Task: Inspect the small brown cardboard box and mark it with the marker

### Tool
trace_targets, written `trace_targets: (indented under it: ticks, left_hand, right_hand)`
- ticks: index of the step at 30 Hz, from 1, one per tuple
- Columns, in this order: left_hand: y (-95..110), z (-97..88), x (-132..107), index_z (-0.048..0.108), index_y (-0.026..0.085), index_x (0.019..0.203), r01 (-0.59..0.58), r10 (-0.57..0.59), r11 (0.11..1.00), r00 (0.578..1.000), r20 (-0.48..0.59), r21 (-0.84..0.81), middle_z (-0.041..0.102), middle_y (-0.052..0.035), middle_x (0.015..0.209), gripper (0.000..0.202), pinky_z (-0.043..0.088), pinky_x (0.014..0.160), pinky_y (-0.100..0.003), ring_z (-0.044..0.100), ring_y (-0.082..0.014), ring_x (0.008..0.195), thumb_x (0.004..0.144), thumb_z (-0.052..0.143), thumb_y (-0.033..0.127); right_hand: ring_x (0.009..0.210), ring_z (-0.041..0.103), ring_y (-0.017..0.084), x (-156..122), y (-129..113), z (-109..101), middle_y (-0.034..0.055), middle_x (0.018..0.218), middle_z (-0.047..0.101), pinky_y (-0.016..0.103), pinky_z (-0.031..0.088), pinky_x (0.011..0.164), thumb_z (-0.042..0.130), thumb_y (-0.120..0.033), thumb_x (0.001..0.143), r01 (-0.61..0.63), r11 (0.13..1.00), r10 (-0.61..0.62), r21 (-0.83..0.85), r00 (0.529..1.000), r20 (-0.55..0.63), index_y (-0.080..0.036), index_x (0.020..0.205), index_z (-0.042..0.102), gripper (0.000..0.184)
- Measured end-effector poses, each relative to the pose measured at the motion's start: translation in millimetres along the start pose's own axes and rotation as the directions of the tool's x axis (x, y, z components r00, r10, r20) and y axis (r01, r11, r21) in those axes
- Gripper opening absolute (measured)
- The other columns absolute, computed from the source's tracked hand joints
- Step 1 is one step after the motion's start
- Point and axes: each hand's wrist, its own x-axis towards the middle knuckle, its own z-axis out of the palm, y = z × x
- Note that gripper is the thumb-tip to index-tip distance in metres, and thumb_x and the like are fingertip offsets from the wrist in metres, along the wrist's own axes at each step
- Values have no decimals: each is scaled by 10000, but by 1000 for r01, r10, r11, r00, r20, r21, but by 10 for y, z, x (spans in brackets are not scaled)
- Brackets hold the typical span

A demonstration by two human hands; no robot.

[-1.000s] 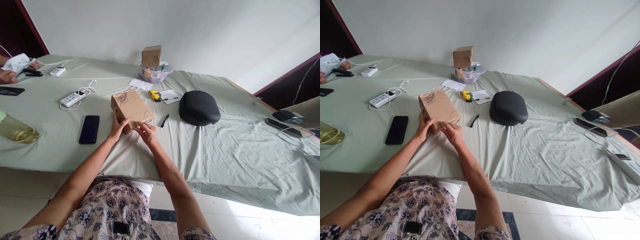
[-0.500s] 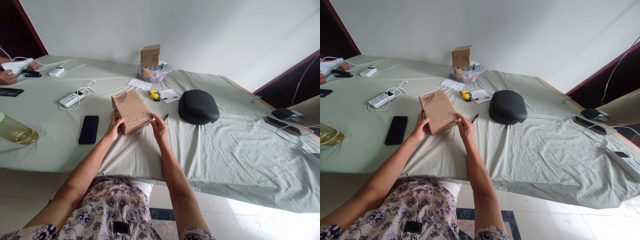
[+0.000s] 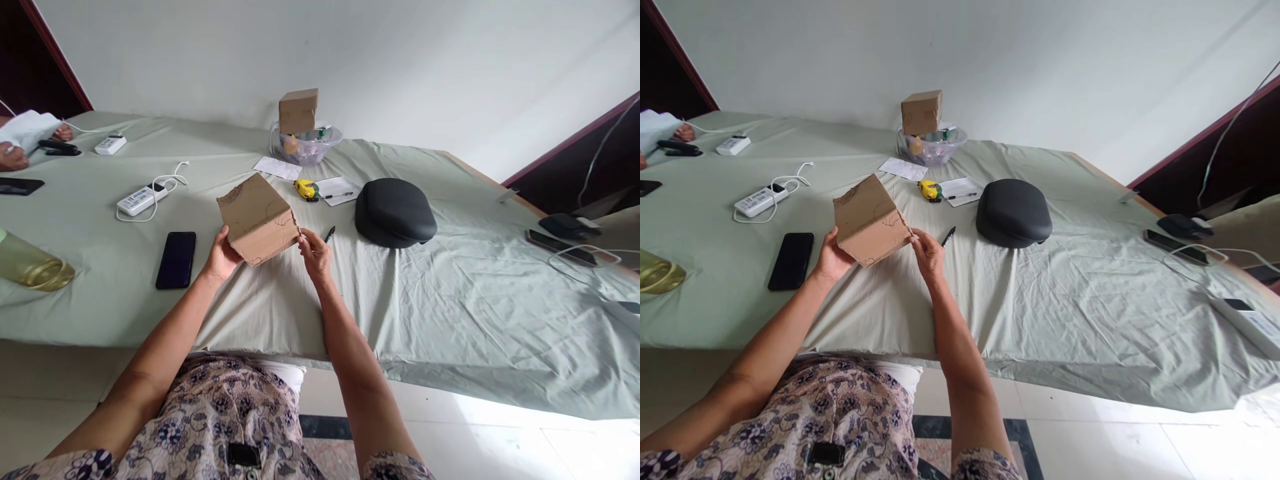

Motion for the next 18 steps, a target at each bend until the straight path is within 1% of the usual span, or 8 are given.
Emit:
trace_targets:
  ticks: [4,6,8,10,12,13,15,18]
  left_hand:
    - [3,24,-18,671,268,1231,3,-3,1000,1000,31,-9,728,-80,1359,605,615,853,-421,626,-353,1332,774,756,656]
    - [0,71,-43,668,268,1244,-3,4,1000,999,45,-19,712,-86,1388,623,626,880,-445,608,-363,1363,773,751,668]
    - [2,129,-70,661,266,1269,-21,23,999,997,70,-33,685,-94,1433,651,633,918,-477,584,-372,1396,779,735,688]
    - [8,185,-93,647,272,1307,-44,48,998,994,100,-43,652,-97,1482,684,634,944,-501,557,-377,1429,789,714,712]
    - [16,228,-111,628,283,1348,-74,79,996,990,114,-47,616,-97,1529,716,634,949,-510,529,-384,1459,795,702,733]
    - [19,245,-118,620,286,1363,-88,93,995,989,117,-47,600,-98,1549,732,633,948,-510,517,-388,1471,797,696,744]
    - [22,271,-130,611,286,1380,-108,111,994,987,115,-36,580,-101,1571,762,631,947,-508,506,-394,1483,796,683,770]
    - [16,289,-138,591,300,1404,-101,98,994,992,77,44,579,-100,1571,821,626,937,-505,516,-393,1475,790,629,842]
  right_hand:
    - [615,613,128,-24,34,56,-9,739,673,252,559,575,544,-781,935,-49,992,46,114,999,25,-217,1165,738,639]
    - [613,606,120,-42,45,102,-10,774,676,247,563,578,559,-788,926,-33,991,30,128,999,26,-226,1277,686,675]
    - [612,606,114,-71,41,168,-8,824,680,248,570,599,596,-809,896,-2,994,-1,110,1000,31,-238,1456,570,800]
    - [638,632,120,-114,15,252,17,923,696,247,570,594,640,-842,843,10,995,-16,99,998,59,-252,1608,395,997]
    - [678,667,135,-170,-29,345,54,1038,703,243,560,561,695,-868,772,-5,994,-8,113,993,119,-262,1683,233,1188]
    - [693,680,144,-200,-53,392,68,1078,702,243,555,546,724,-875,734,-17,992,-3,124,988,155,-260,1698,177,1268]
    - [707,696,160,-259,-93,477,83,1101,705,253,560,544,770,-877,674,-40,989,7,142,974,228,-247,1709,126,1372]
    - [682,698,179,-321,-110,560,78,1045,723,281,574,550,769,-885,664,-73,989,33,128,956,291,-235,1702,172,1363]
